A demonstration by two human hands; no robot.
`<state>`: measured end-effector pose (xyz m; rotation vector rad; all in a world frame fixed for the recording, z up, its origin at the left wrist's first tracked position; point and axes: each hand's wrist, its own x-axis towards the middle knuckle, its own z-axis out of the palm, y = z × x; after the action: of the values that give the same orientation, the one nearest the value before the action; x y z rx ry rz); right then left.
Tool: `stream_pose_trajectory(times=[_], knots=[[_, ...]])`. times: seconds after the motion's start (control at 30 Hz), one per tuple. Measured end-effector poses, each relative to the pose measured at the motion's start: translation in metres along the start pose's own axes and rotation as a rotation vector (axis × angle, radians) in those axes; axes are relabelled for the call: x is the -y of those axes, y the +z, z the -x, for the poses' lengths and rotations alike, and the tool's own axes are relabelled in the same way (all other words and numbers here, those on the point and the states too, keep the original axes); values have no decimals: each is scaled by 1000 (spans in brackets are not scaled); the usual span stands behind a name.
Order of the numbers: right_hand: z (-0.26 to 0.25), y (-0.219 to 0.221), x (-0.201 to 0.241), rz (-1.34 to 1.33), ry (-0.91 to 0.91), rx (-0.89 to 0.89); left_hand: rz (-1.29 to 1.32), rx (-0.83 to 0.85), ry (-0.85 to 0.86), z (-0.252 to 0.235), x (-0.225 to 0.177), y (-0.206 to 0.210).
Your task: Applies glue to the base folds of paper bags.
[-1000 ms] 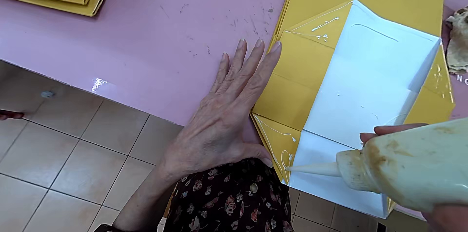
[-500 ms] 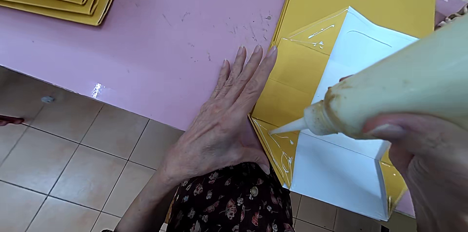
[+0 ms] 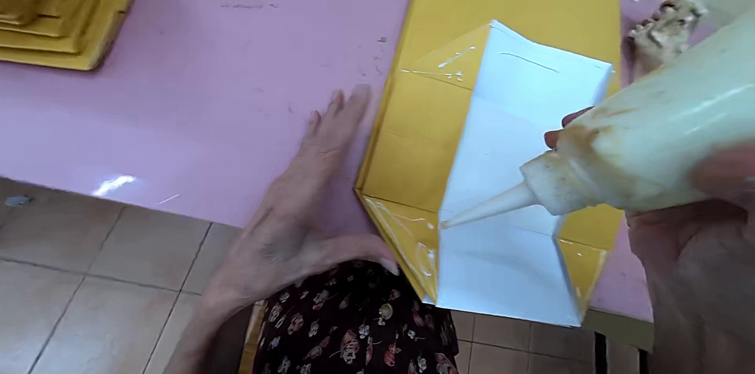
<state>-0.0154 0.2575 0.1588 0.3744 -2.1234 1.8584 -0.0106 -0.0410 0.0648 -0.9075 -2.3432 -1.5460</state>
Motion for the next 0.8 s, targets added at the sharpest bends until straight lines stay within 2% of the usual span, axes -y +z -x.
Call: stream_pose_trajectory(times=[0.13, 0.27, 0.37, 0.5, 0.63, 0.8], knots=[[18, -39, 11, 30, -62, -177, 141, -160, -113, 13, 14, -1], [51, -85, 13, 161, -67, -330, 115, -408, -188, 20, 19, 7], [75, -106, 11, 261, -47, -407, 115, -504, -209, 21, 18, 9], [89, -111, 5, 390, -68, -510, 71, -552, -196, 17, 15, 12], [92, -104, -4, 363, -87, -619, -34, -539, -217, 21, 17, 14], [106, -99, -9, 269, -87, -611, -49, -555, -200, 18, 15, 15]])
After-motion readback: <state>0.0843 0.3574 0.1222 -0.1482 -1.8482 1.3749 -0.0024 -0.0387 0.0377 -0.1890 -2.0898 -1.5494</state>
